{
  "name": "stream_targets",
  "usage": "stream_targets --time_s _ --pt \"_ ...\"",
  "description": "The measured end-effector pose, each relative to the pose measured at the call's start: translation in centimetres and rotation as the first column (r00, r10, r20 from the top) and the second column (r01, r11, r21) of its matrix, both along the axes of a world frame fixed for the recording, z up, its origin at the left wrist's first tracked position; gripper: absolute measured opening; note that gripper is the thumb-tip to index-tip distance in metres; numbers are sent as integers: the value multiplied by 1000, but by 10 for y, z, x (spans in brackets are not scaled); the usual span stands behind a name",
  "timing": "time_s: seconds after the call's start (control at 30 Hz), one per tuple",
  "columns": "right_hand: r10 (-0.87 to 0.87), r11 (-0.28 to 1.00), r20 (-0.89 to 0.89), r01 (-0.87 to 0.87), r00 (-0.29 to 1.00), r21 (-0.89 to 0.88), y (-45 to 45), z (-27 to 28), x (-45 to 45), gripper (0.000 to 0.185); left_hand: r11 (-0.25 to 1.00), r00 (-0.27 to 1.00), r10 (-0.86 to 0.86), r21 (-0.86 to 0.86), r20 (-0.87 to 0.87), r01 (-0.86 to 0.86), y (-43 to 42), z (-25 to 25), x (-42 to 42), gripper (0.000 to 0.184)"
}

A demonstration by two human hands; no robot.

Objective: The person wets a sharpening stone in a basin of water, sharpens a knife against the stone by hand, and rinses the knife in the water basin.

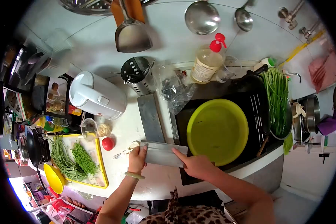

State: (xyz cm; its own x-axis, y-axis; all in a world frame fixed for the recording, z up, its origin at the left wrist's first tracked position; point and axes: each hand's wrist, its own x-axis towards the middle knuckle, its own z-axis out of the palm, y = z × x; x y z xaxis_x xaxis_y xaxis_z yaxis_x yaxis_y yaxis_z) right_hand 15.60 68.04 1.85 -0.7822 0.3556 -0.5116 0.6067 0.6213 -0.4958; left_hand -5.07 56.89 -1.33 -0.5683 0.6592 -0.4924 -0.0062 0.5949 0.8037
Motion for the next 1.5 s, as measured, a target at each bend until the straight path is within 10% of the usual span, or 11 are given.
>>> stream_targets --time_s 0.2,0.47,0.6,0.8,1.0,1.23,1.33,1.5 --pt "-107 984 -175 129 979 124 65 -11 -71 67 994 1000 -12 105 -11 13 92 2 -85 34" --pt "-27 988 80 39 996 -152 11 13 -17 73 991 996 -15 -132 -88 3 10 10 -17 33" --pt "-66 995 -191 80 979 63 72 -5 -83 68 997 999 42 65 -33 -40 81 2 -96 40" --pt "24 994 38 -20 999 -107 11 21 -20 71 989 995 100 -109 -5 -100 -6 9 -10 37" --pt "1 996 -281 23 960 82 77 -16 -92 72 985 987 161 67 -9 -160 70 7 -89 38" --pt "113 978 55 -101 992 -183 19 13 -23 75 979 985 173 -104 -2 -172 -19 10 -6 34" --pt "123 992 -73 -120 990 40 63 -3 -73 72 990 975 95 126 -201 -71 23 0 -57 36" --pt "93 993 -64 -97 994 -69 66 7 -74 71 985 978 161 -35 -133 -167 22 2 -55 40"
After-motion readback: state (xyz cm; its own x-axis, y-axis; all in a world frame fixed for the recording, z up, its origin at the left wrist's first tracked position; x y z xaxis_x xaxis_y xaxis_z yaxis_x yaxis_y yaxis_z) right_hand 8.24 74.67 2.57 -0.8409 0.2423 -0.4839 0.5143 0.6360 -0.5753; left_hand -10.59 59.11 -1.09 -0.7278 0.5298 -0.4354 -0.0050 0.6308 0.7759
